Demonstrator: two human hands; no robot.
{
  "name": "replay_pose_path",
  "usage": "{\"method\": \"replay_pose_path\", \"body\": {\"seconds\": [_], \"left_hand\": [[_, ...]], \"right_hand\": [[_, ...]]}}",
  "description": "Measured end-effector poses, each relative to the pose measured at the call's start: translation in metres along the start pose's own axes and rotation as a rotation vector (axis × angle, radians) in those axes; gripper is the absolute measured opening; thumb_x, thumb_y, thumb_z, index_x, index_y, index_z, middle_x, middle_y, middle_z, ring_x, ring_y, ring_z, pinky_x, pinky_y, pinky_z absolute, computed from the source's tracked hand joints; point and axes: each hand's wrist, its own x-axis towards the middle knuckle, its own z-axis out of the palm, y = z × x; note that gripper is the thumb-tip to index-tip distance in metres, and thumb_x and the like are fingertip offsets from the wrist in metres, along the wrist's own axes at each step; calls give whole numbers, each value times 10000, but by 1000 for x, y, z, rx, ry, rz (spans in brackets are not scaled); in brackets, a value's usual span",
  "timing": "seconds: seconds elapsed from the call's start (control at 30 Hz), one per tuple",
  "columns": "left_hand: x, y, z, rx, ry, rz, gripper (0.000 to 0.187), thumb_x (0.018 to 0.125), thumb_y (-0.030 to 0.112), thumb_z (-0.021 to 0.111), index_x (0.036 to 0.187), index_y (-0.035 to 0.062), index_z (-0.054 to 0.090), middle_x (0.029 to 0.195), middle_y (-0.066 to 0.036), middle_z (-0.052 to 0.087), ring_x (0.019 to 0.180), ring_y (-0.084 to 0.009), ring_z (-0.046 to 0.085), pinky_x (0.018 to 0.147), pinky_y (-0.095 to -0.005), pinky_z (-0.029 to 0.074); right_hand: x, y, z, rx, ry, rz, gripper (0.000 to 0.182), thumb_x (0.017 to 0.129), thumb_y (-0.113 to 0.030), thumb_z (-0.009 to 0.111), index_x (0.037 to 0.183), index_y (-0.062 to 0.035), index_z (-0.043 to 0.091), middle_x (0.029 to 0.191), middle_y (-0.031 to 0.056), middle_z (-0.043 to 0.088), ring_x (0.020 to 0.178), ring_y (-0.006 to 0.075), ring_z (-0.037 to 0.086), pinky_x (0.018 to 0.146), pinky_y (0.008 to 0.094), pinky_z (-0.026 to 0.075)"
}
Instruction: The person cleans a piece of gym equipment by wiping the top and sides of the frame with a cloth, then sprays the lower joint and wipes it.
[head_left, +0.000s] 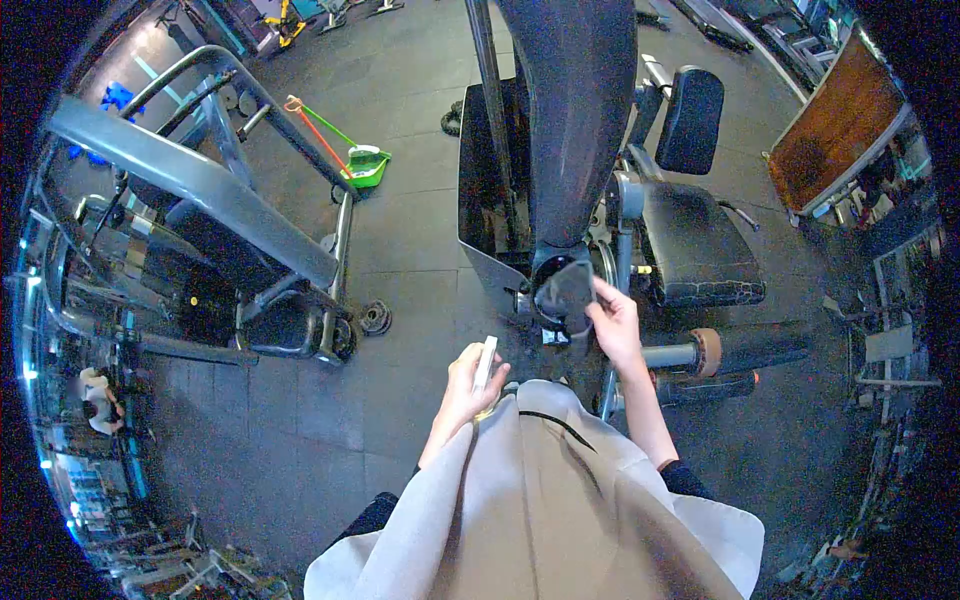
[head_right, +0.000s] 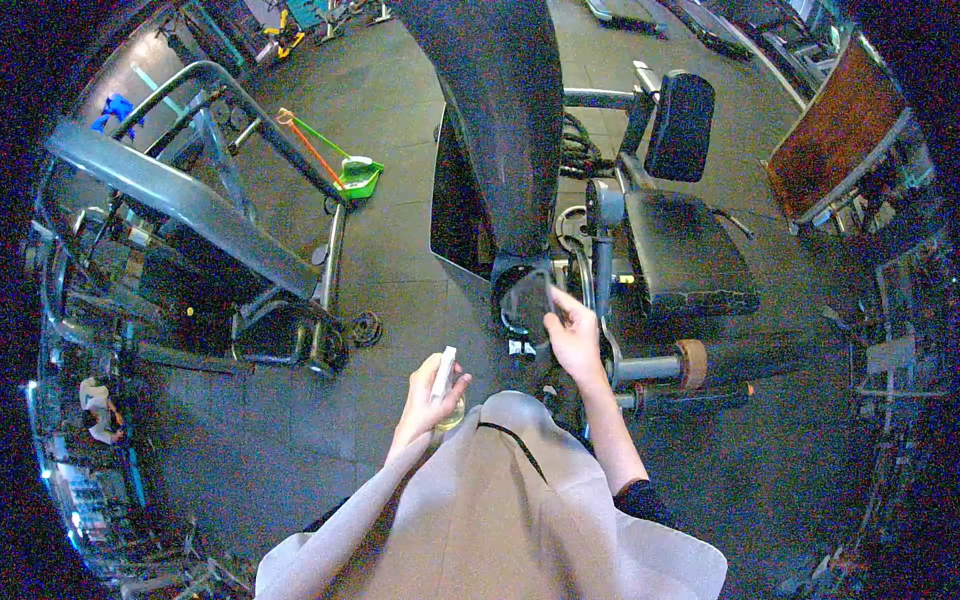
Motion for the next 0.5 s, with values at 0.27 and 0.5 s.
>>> {"method": "replay_pose_path", "body": {"seconds": [0.27,0.5], "left_hand": [[-8,-7,-1,18,-7,16,193,765,73,733,881,49,581,804,-124,591,712,-280,622,653,-349,491],[-8,-3,2,-10,-59,-26,194,764,70,734,877,46,578,803,-124,586,715,-280,621,657,-338,491]], "right_hand": [[-9,1,74,-701,88,-526,426,799,-10,569,1221,37,599,794,209,607,771,367,589,732,432,502],[-21,-2,55,-655,-26,-469,371,778,-15,590,1143,9,652,779,200,619,740,350,613,714,436,504]]}}
